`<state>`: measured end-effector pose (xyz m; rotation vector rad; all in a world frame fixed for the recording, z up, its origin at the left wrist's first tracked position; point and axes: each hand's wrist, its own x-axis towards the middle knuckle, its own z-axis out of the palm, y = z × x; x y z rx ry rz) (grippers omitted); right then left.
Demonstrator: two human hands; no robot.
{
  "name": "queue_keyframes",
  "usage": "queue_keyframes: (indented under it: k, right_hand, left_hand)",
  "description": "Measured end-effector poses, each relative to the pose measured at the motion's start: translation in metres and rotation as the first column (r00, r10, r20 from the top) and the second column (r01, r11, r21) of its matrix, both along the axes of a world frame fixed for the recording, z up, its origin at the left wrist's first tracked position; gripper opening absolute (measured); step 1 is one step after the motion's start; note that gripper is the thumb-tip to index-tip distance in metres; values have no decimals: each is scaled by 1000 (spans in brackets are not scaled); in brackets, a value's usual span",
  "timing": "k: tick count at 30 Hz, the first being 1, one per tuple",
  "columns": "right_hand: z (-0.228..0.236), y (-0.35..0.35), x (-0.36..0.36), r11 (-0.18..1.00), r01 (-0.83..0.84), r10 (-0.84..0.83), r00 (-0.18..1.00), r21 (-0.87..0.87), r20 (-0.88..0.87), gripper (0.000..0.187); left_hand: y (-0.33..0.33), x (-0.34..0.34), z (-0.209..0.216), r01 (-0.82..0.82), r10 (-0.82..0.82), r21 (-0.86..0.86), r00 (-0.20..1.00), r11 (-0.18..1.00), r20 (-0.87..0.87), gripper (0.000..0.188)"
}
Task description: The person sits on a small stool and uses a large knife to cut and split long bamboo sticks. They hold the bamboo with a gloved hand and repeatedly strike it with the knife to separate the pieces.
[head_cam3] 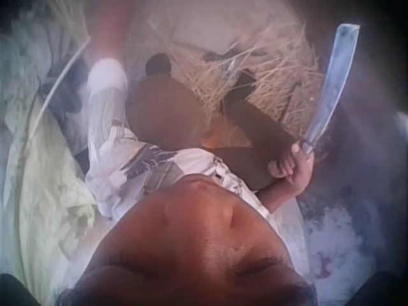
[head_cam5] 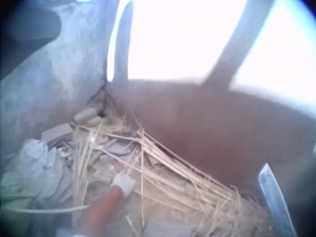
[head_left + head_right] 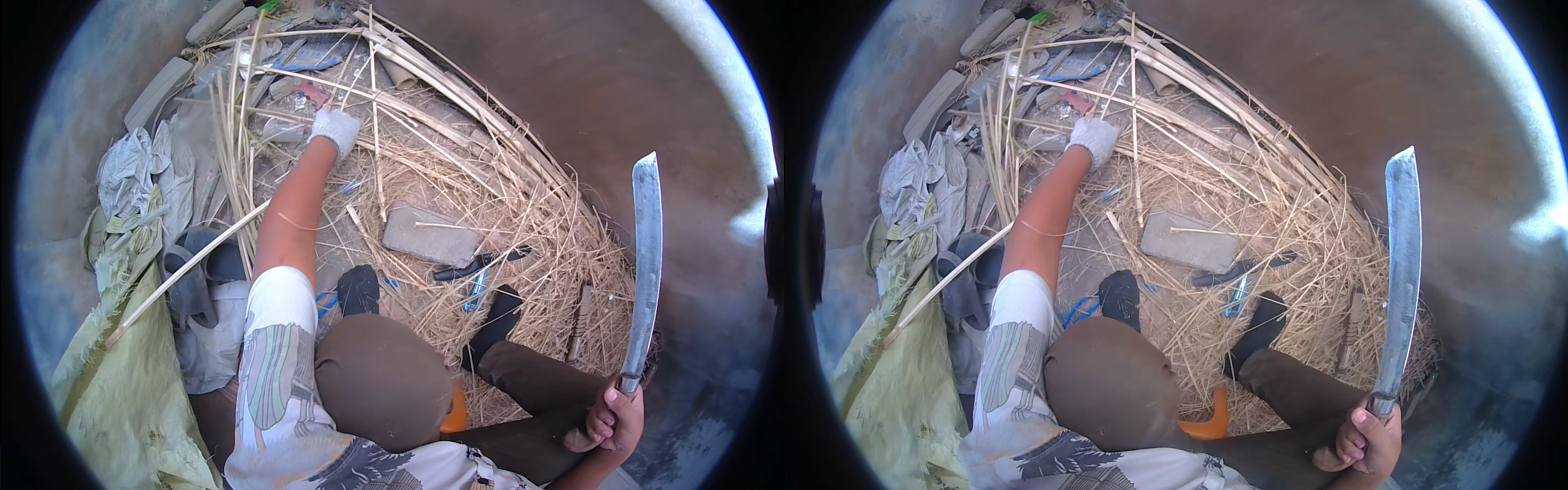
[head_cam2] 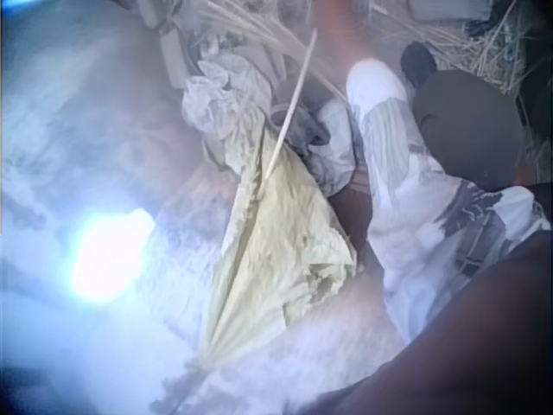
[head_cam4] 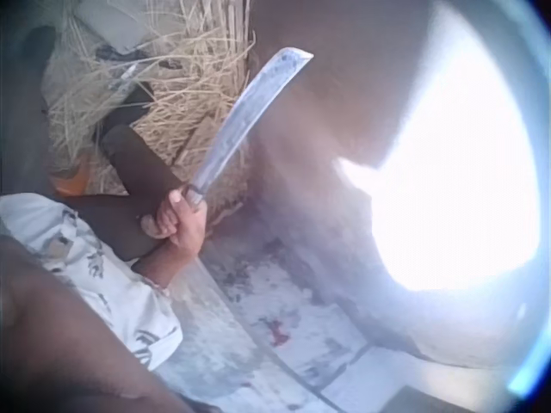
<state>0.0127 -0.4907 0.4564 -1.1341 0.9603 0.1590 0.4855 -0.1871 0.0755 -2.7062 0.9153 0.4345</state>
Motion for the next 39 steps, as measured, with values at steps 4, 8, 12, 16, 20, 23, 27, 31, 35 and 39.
queue_keyframes:
  k: [4, 8, 12, 16, 20, 23, 27, 31, 35, 39]
  right_hand:
    - [0, -1, 0, 996, 88, -88, 996, 29, -5, 20]
    - [1, 0, 3, 992, 119, -119, 993, 43, -17, 21]
    - [1, 1, 0, 994, 94, -93, 996, 50, -5, 22]
    - [3, 0, -3, 996, 77, -77, 997, 48, 6, 23]
    - [2, 3, -5, 995, 84, -85, 996, 46, 0, 23]
    - [3, 4, -3, 997, 70, -71, 997, 30, 5, 23]
    - [2, 8, -2, 997, 70, -70, 997, 16, 15, 23]
    - [2, 9, -1, 997, 77, -77, 997, 17, 12, 23]
    - [-1, 11, 3, 998, 66, -66, 998, 18, 11, 22]
    - [-4, 16, 9, 996, 85, -86, 996, -38, -31, 21]
  left_hand:
    - [16, 12, 44, 61, -68, 50, 987, 997, 147, 22]
    - [37, 36, 78, 173, -169, -22, 980, 985, 105, 22]
    - [74, 30, 95, 99, -102, -94, 995, 991, -23, 22]
    - [141, 3, 126, -31, 24, -76, 996, 997, -90, 25]
    - [169, -61, 165, -243, 243, 8, 969, 970, -36, 30]
    - [234, -109, 148, -329, 328, 36, 944, 944, 43, 30]
    - [236, -161, 147, -669, 665, -74, 709, 739, 236, 29]
    - [237, -134, 121, -682, 667, -62, 686, 729, 289, 27]
    - [232, -83, 122, -719, 710, -79, 653, 690, 264, 25]
    - [198, -80, 173, -602, 643, -225, 725, 766, 249, 24]
